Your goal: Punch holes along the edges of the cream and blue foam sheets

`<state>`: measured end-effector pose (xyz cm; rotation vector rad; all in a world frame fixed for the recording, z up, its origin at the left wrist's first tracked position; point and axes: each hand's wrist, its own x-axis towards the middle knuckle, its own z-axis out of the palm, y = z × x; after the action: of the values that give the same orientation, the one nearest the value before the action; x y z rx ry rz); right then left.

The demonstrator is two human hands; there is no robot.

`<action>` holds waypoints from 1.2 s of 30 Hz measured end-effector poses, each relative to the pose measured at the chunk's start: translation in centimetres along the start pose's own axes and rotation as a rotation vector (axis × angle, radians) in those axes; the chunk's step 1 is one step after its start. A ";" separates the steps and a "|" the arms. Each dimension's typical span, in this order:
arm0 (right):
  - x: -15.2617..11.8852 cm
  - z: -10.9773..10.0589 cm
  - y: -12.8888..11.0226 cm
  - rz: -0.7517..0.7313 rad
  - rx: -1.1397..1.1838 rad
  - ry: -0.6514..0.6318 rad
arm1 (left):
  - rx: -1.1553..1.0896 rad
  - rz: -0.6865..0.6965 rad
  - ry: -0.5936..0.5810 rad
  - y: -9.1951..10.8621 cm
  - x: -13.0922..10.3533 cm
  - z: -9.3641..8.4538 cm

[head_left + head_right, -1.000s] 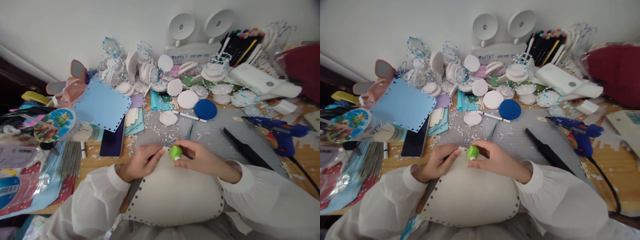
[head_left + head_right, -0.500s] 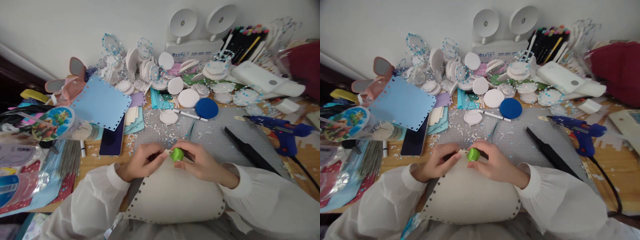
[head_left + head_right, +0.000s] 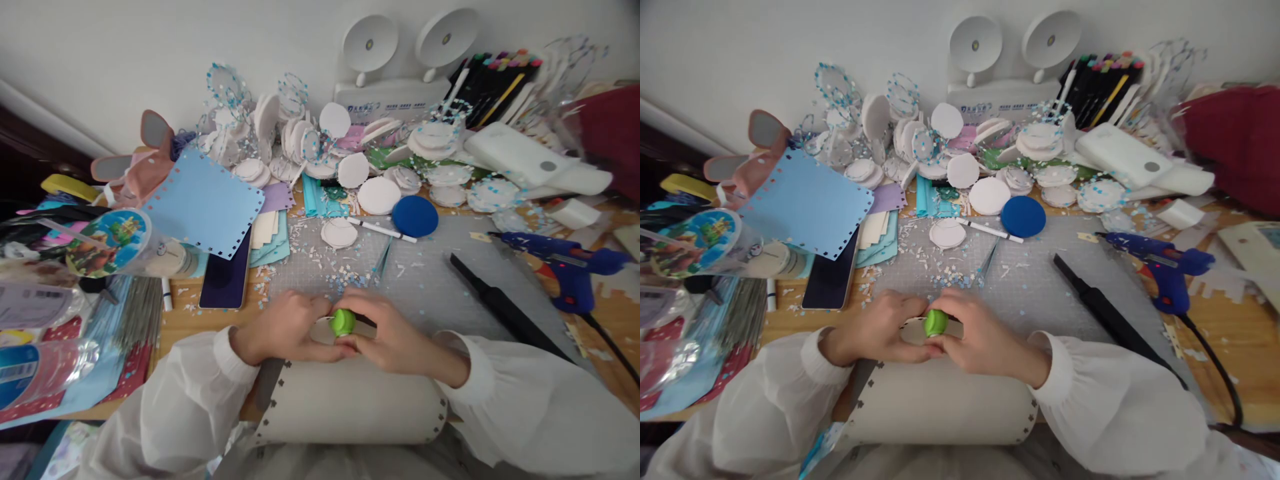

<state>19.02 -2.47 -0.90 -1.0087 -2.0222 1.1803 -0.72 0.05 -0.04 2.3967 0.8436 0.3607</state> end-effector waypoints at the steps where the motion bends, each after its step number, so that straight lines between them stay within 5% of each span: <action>1: 0.0 0.0 0.0 -0.003 -0.004 0.001 | 0.024 0.022 0.001 -0.1 -0.1 0.0; 17: 0.2 -0.1 -0.2 -0.019 -0.005 0.035 | -0.009 0.060 0.092 -0.8 0.0 0.8; 25: 0.4 -0.8 -0.3 -0.070 -0.014 0.022 | -0.248 0.035 0.045 -0.9 0.2 -0.1; 36: 0.3 -2.3 0.1 0.029 -0.049 -0.035 | -0.145 0.076 0.206 -1.1 0.0 0.2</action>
<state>20.70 -1.18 0.00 -1.0513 -2.0797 1.1758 -1.14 0.69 -0.86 2.2876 0.7872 0.6849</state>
